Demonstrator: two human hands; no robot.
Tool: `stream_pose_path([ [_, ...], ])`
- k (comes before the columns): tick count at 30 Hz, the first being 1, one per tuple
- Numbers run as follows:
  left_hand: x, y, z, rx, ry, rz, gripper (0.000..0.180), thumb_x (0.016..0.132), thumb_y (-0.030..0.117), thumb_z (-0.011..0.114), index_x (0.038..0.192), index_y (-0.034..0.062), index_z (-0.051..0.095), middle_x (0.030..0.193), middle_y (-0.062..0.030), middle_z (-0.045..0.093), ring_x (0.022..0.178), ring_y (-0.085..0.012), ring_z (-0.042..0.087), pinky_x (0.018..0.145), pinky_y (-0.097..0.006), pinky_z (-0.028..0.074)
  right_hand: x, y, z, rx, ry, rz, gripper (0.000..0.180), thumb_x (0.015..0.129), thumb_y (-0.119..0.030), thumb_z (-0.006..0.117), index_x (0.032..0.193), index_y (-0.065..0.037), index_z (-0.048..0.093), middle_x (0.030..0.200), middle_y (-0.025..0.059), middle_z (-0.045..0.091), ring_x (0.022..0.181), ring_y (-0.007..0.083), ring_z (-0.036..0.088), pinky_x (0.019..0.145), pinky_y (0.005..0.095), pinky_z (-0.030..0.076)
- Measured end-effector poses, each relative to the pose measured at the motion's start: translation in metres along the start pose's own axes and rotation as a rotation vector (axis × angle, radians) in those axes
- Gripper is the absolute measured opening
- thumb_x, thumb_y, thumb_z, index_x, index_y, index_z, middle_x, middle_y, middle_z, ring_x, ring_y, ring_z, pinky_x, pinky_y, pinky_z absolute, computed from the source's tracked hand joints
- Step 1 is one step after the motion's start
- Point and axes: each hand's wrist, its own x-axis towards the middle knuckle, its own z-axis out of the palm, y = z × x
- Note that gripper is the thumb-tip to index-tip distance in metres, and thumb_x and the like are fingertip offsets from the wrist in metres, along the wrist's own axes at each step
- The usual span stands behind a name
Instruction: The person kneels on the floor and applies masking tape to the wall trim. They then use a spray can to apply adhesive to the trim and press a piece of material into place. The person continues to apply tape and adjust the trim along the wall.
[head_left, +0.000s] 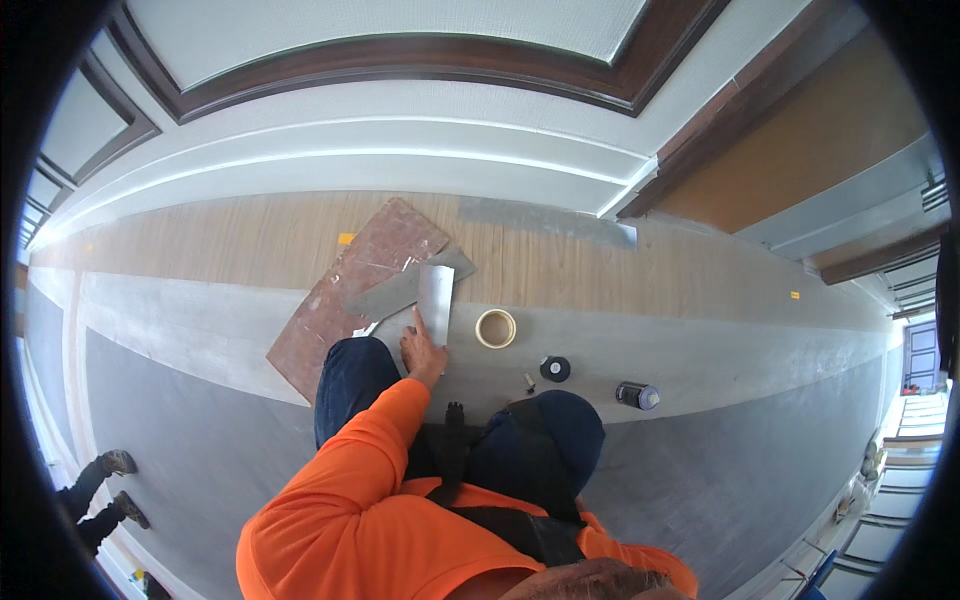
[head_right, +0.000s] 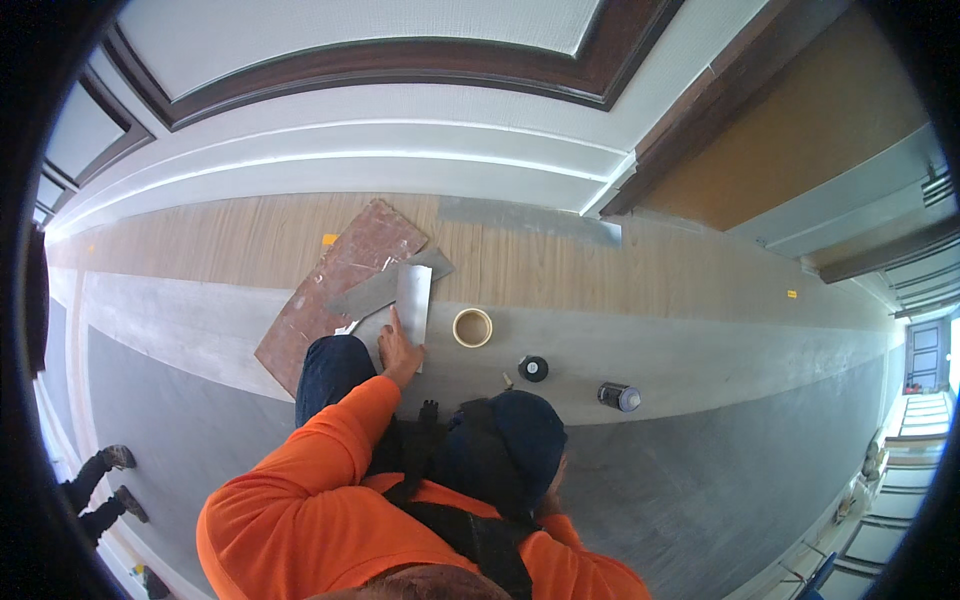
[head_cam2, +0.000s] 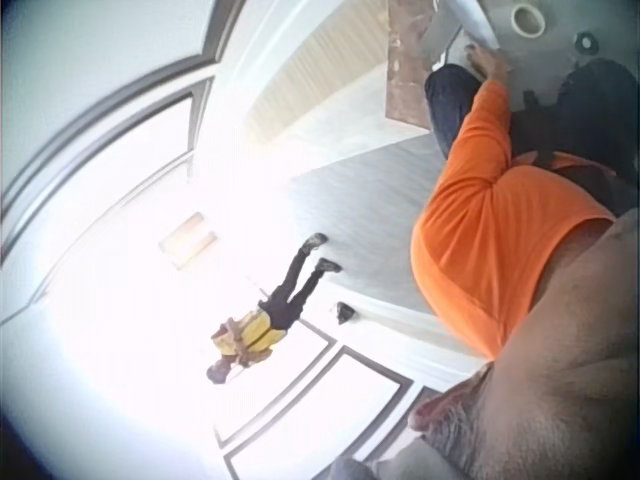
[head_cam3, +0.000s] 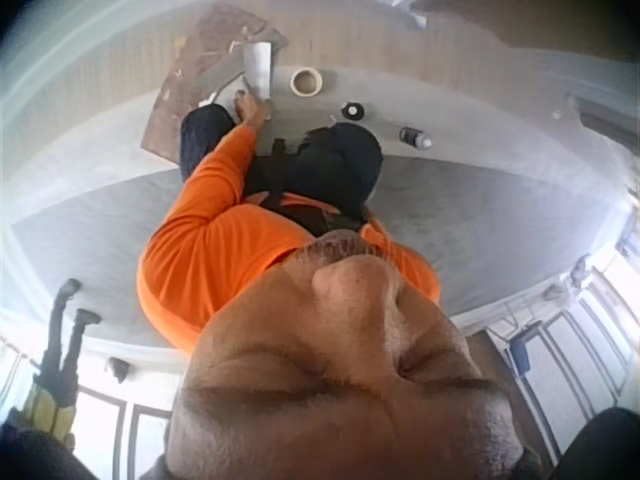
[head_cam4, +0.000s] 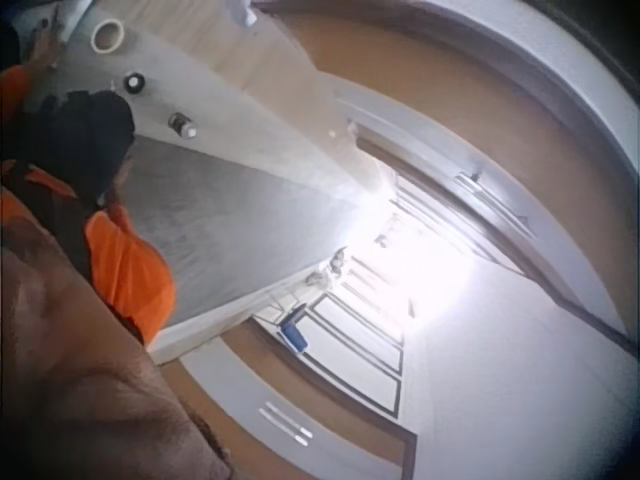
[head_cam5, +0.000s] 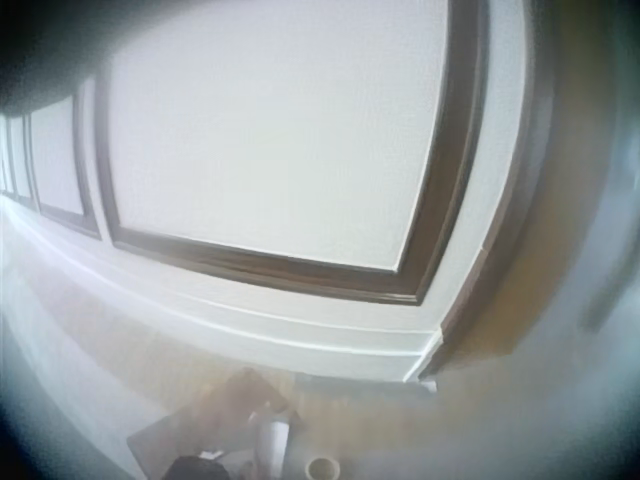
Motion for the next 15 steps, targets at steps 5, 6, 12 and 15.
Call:
stream_pose_path([
  [5,-0.003,0.008,-0.008,-0.021,-0.075,-0.078,0.117,0.077,0.02,0.086,0.165,0.0165,0.007,0.132,-0.0195,0.052,0.12,-0.0383,0.056,0.101,-0.046,0.051,-0.002,-0.008,-0.023,-0.095,-0.034,0.053,0.029,0.098,-0.026,0.056,0.118,-0.005,0.063,0.107,0.018,0.065,0.107,0.0357,0.063,0.094,0.0453,0.05],
  [6,-0.001,0.005,-0.008,-0.041,-0.059,-0.075,0.117,0.077,0.018,0.085,0.165,0.0164,0.007,0.129,-0.0199,0.055,0.118,-0.0385,0.057,0.1,-0.047,0.051,0.002,-0.011,-0.022,-0.108,-0.038,0.06,0.029,0.098,-0.026,0.056,0.117,-0.006,0.063,0.107,0.0181,0.065,0.107,0.0356,0.063,0.094,0.0452,0.05],
  [12,0.006,-0.01,0.002,-0.341,-0.055,-0.11,0.109,0.079,0.013,0.08,0.163,0.012,0.011,0.114,-0.0213,0.069,0.107,-0.0364,0.068,0.097,-0.046,0.052,0.01,-0.028,-0.025,-0.214,-0.084,0.073,0.03,0.098,-0.029,0.055,0.116,-0.006,0.063,0.104,0.0182,0.066,0.107,0.0349,0.064,0.096,0.0448,0.049],
  [15,0.009,-0.021,0.002,-0.476,-0.079,-0.115,0.088,0.081,0.013,0.078,0.157,0.007,0.033,0.115,-0.0219,0.071,0.105,-0.0349,0.07,0.095,-0.043,0.053,0.019,-0.052,-0.029,-0.312,-0.139,0.067,0.031,0.098,-0.031,0.055,0.115,-0.006,0.064,0.102,0.0183,0.066,0.107,0.0346,0.064,0.097,0.0445,0.049],
])
